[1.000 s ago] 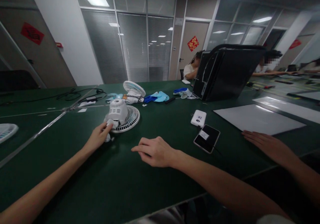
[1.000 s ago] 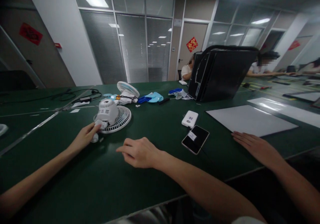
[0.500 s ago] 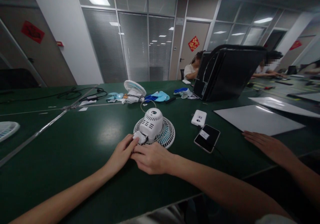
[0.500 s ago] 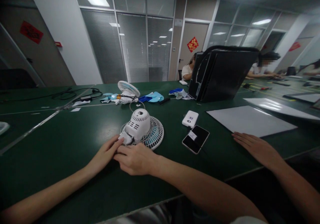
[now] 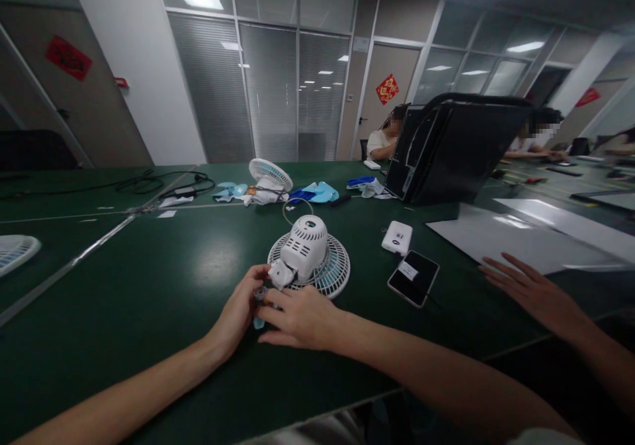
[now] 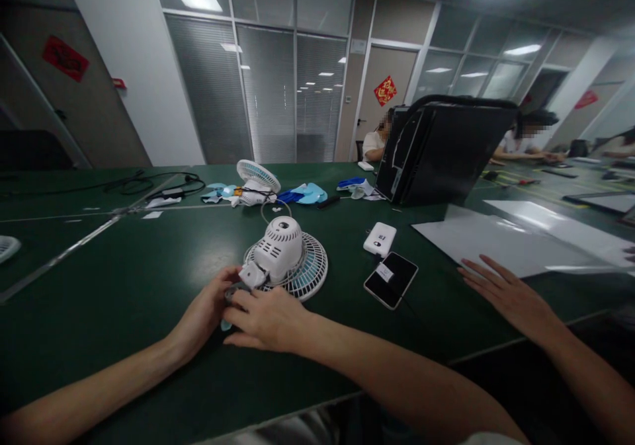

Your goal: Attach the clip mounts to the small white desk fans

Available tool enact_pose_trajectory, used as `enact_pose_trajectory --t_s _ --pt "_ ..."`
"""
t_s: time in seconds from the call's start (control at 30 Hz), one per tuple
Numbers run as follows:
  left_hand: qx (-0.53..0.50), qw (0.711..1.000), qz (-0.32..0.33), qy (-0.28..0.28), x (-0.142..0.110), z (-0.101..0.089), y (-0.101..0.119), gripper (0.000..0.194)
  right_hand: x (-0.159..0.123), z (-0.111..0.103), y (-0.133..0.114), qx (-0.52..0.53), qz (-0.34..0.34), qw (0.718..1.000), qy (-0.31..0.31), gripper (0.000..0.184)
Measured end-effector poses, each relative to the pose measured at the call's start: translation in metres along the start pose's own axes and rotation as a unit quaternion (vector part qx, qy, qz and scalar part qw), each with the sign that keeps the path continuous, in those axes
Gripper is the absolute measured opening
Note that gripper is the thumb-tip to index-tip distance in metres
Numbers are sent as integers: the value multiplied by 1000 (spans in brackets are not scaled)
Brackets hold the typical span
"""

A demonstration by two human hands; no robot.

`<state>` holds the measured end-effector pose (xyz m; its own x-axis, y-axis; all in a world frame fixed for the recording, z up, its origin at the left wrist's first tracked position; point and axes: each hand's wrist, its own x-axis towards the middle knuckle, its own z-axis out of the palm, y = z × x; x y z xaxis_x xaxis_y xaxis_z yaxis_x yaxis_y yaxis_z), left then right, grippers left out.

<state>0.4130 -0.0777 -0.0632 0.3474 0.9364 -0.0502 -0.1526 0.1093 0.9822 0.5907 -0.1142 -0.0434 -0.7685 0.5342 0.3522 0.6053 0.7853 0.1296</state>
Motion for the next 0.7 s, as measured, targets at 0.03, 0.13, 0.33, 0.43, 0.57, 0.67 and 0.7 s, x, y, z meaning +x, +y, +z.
enact_pose_trajectory --t_s 0.03,0.13,0.33,0.43,0.57,0.67,0.7 --pt "30 1000 -3 3 1 -1 2 38 0 0 0 3 4 1000 -1 39" --pt "147 989 26 11 6 -11 12 40 0 1 -2 15 7 1000 4 32" --pt "432 892 94 -90 11 -42 42 27 -8 -4 7 114 -5 989 91 28" --pt "464 870 90 -142 7 -46 47 33 -16 -9 20 173 34 966 188 26" --pt "465 860 109 -181 4 -43 50 30 -24 -10 36 174 105 927 315 30" --pt "393 892 64 -215 6 -42 56 26 -25 -8 39 177 119 915 342 29" --pt "350 907 41 -230 7 -43 59 26 -25 -8 38 180 119 915 340 29"
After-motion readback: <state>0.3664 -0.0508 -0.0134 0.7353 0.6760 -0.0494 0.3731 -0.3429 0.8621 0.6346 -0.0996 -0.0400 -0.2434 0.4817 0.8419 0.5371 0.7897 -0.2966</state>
